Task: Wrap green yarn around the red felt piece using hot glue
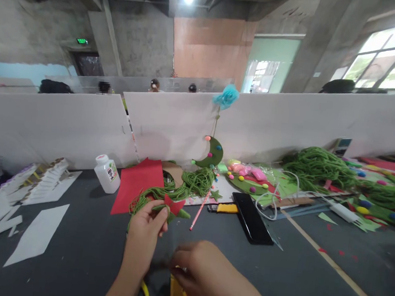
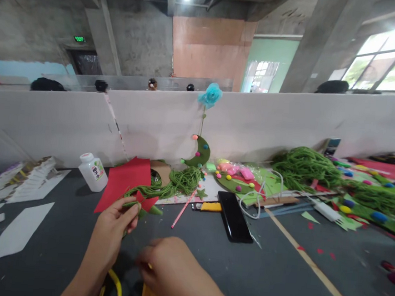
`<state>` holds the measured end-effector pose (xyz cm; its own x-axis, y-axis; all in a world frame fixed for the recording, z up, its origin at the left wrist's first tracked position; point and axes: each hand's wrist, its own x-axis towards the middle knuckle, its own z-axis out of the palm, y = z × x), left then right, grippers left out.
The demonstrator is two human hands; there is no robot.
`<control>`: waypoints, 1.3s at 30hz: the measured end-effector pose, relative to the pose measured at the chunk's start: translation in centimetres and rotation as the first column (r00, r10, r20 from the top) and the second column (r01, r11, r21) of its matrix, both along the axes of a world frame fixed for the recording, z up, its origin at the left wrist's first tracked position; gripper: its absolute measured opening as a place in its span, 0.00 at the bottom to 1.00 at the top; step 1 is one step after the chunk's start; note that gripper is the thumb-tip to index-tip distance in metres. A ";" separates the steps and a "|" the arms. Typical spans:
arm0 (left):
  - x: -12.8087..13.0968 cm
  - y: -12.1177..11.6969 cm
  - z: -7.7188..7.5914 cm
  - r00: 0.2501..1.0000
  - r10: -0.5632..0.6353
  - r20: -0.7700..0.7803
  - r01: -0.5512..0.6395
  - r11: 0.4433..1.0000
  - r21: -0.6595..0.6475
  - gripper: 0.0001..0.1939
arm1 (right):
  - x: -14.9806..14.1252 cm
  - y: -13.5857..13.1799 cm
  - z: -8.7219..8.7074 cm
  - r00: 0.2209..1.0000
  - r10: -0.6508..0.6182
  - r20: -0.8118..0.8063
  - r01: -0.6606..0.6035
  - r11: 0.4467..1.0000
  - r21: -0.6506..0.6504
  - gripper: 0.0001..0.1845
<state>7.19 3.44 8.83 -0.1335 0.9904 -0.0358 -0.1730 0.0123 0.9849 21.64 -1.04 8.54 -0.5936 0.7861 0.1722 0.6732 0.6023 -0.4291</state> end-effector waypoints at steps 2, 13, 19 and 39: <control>-0.2 -0.9 0.9 0.997 -0.026 -0.070 0.027 1.000 0.011 0.09 | 0.9 -0.5 1.7 0.965 -0.144 -0.222 0.119 0.986 -0.120 0.09; 0.2 -4.8 2.9 0.757 -0.275 -0.593 0.435 0.889 0.143 0.10 | 2.0 -0.3 4.5 0.638 -0.483 -0.600 0.211 0.859 -0.466 0.05; 0.0 -4.6 2.8 0.761 -0.414 -0.499 0.467 0.884 -0.022 0.11 | 2.1 -0.6 4.8 0.640 -0.484 -0.597 0.193 0.853 -0.484 0.06; -5.6 3.3 -1.0 0.961 0.040 -0.273 -0.023 0.998 0.066 0.14 | -1.7 -3.8 -6.1 0.849 -0.090 0.520 0.161 0.983 -0.092 0.17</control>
<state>1.54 6.75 7.80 -0.1612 0.9846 0.0672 0.1048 -0.0506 0.9932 19.92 -4.81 2.41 -0.4641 0.8540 -0.2352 0.8844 0.4615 -0.0694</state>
